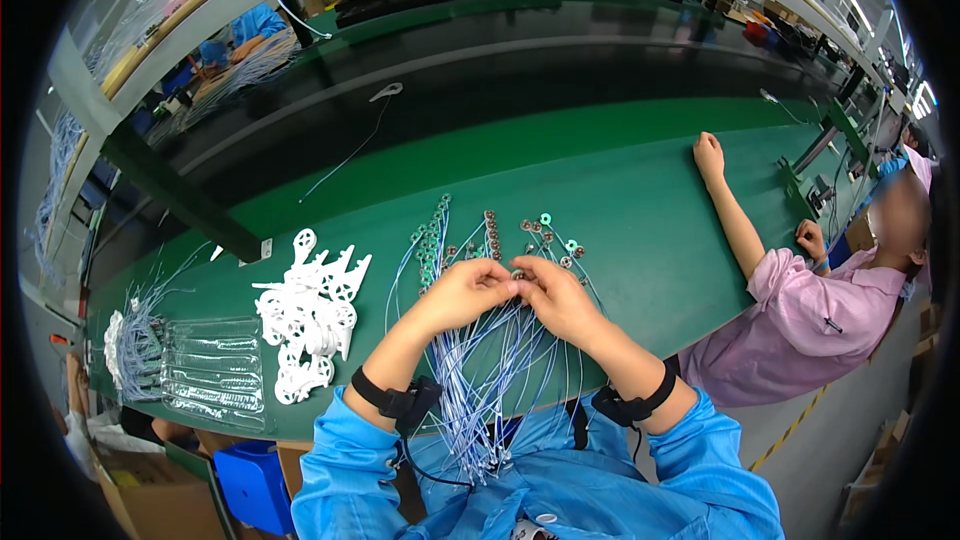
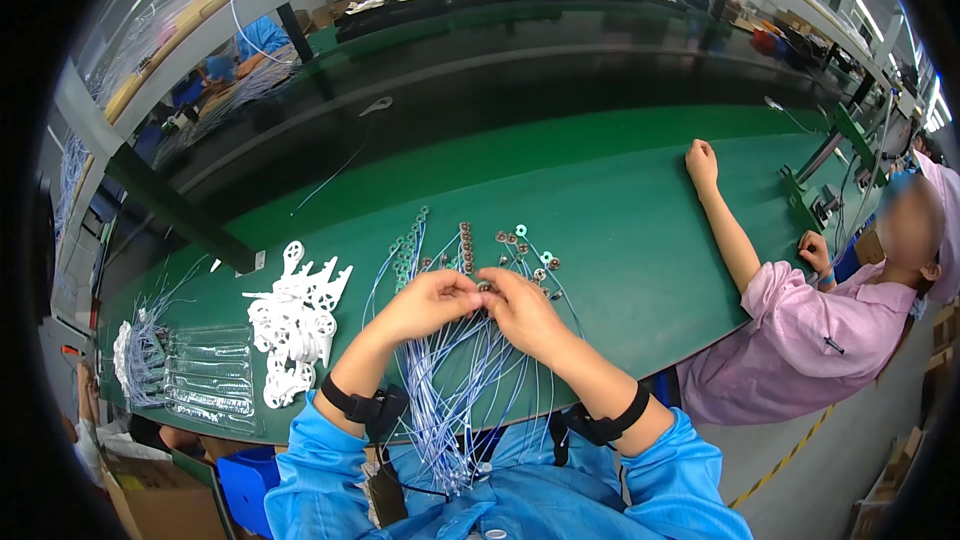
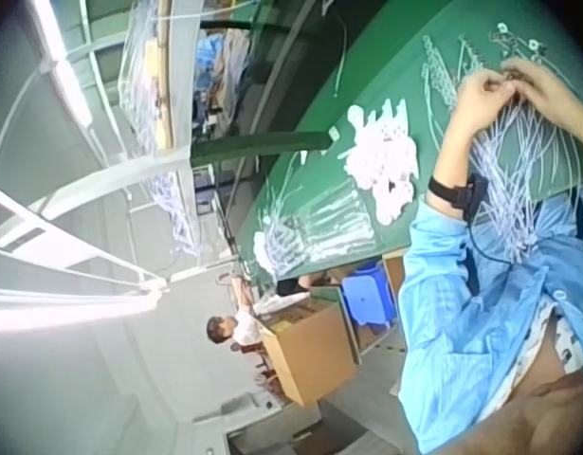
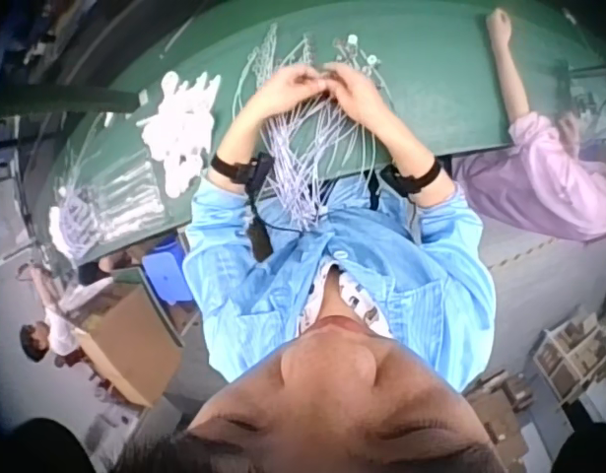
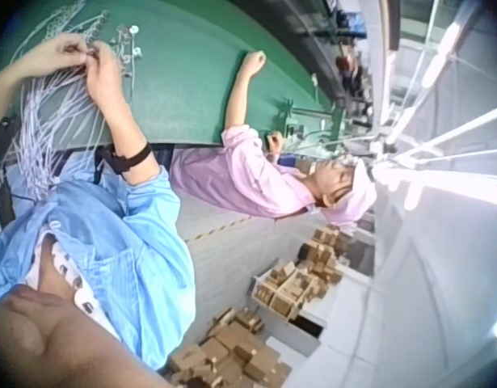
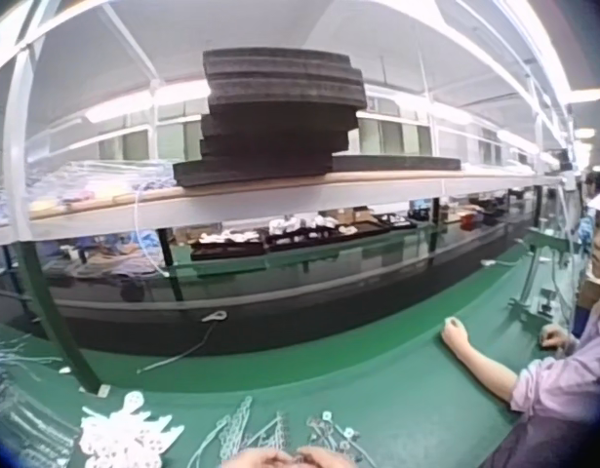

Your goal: The recorder is assembling multi-wire cables into white plastic disc-shaped components.

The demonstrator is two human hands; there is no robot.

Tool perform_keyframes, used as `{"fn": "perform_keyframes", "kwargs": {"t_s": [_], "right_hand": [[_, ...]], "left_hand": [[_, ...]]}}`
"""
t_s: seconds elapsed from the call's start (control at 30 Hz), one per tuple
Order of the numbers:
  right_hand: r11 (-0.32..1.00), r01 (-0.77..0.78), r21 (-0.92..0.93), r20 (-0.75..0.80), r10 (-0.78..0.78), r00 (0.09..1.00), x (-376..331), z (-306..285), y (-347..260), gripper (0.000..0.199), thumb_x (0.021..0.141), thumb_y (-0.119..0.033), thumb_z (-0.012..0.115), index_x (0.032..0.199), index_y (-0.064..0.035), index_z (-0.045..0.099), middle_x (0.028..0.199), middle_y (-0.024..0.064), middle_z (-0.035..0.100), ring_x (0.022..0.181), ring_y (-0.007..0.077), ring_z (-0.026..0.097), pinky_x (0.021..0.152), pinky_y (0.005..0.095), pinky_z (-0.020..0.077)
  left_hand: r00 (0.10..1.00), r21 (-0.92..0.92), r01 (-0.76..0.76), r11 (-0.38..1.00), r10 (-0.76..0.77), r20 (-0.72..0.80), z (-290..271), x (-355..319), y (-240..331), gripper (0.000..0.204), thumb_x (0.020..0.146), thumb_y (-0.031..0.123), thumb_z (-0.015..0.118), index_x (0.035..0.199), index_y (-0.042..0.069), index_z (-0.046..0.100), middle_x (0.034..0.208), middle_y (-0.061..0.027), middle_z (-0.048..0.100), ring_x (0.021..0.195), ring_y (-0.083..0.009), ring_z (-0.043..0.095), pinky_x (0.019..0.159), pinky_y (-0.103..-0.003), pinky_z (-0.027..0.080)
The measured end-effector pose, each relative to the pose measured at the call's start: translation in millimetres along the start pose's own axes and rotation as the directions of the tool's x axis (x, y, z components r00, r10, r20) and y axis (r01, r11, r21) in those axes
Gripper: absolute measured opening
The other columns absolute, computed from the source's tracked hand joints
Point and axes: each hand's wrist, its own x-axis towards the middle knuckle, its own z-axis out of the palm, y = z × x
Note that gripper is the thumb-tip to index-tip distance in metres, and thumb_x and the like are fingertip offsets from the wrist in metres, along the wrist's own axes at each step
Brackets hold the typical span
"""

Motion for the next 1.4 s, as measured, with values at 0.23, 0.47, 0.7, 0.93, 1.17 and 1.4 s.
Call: {"fn": "perform_keyframes", "kwargs": {"t_s": [0.23, 0.47, 0.7, 0.93, 1.17, 1.4], "right_hand": [[0.994, 0.11, -0.018, -0.011, -0.11, 0.994, -8.2, 5.5, -5.5, 0.045, 0.085, -0.006, 0.062, 0.127, 0.0007, 0.046, 0.107, 0.0172, 0.057, 0.086, 0.0247, 0.061, 0.077, 0.0343, 0.0501], [0.972, 0.108, -0.207, -0.002, -0.111, 0.994, -4.3, -5.8, -2.3, 0.045, 0.084, -0.006, 0.061, 0.125, 0.0031, 0.046, 0.103, 0.0175, 0.055, 0.086, 0.0303, 0.059, 0.078, 0.0376, 0.0493], [0.9, 0.151, -0.41, -0.115, -0.215, 0.97, 10.5, -1.9, -5.9, 0.031, 0.084, -0.01, 0.058, 0.112, 0.0028, 0.054, 0.099, 0.019, 0.055, 0.093, 0.0359, 0.056, 0.082, 0.0429, 0.0461], [0.963, 0.068, -0.262, -0.063, -0.087, 0.994, 15.2, -5.2, -7.2, 0.031, 0.083, -0.016, 0.062, 0.108, 0.0015, 0.058, 0.099, 0.0172, 0.058, 0.09, 0.0315, 0.058, 0.081, 0.0396, 0.0478], [0.918, 0.056, 0.392, -0.036, -0.046, 0.998, -0.9, 5.0, -17.2, 0.031, 0.088, -0.021, 0.064, 0.109, 0.0016, 0.06, 0.1, 0.0084, 0.062, 0.089, 0.013, 0.058, 0.076, 0.0274, 0.048], [0.892, 0.113, 0.438, 0.001, -0.126, 0.992, -31.4, 15.0, -4.1, 0.02, 0.092, -0.011, 0.059, 0.106, 0.0019, 0.06, 0.096, 0.002, 0.061, 0.087, 0.0074, 0.055, 0.077, 0.0228, 0.0465]], "left_hand": [[0.996, 0.051, -0.026, 0.998, 0.03, -0.087, 4.8, 2.3, -2.3, 0.021, 0.093, 0.021, 0.058, 0.098, 0.001, 0.063, 0.085, -0.0018, 0.064, 0.074, -0.0074, 0.057, 0.067, -0.022, 0.047], [0.919, 0.475, -0.205, 0.856, 0.335, -0.206, 4.4, 12.1, -0.6, 0.024, 0.093, 0.02, 0.055, 0.097, -0.002, 0.063, 0.083, -0.01, 0.064, 0.077, -0.0215, 0.06, 0.071, -0.033, 0.048], [0.828, 0.845, 0.089, 0.528, 0.432, -0.357, -21.0, 66.4, -10.1, 0.032, 0.082, 0.024, 0.066, 0.103, 0.0, 0.065, 0.089, -0.0169, 0.061, 0.085, -0.0331, 0.057, 0.083, -0.043, 0.044], [0.882, 0.526, 0.043, 0.849, 0.214, -0.419, -26.2, 70.3, 9.8, 0.028, 0.078, 0.009, 0.07, 0.101, -0.001, 0.058, 0.082, -0.0096, 0.061, 0.08, -0.0215, 0.061, 0.074, -0.033, 0.05], [0.884, -0.252, -0.316, 0.914, 0.188, -0.428, -13.4, -14.6, 52.4, 0.028, 0.085, 0.002, 0.065, 0.106, 0.003, 0.045, 0.093, -0.0045, 0.056, 0.084, -0.0098, 0.056, 0.074, -0.023, 0.049], [0.893, -0.297, -0.313, 0.902, 0.173, -0.415, 30.6, -63.5, 24.5, 0.026, 0.088, 0.008, 0.064, 0.108, 0.005, 0.046, 0.093, -0.0052, 0.058, 0.081, -0.0116, 0.057, 0.071, -0.025, 0.049]]}}
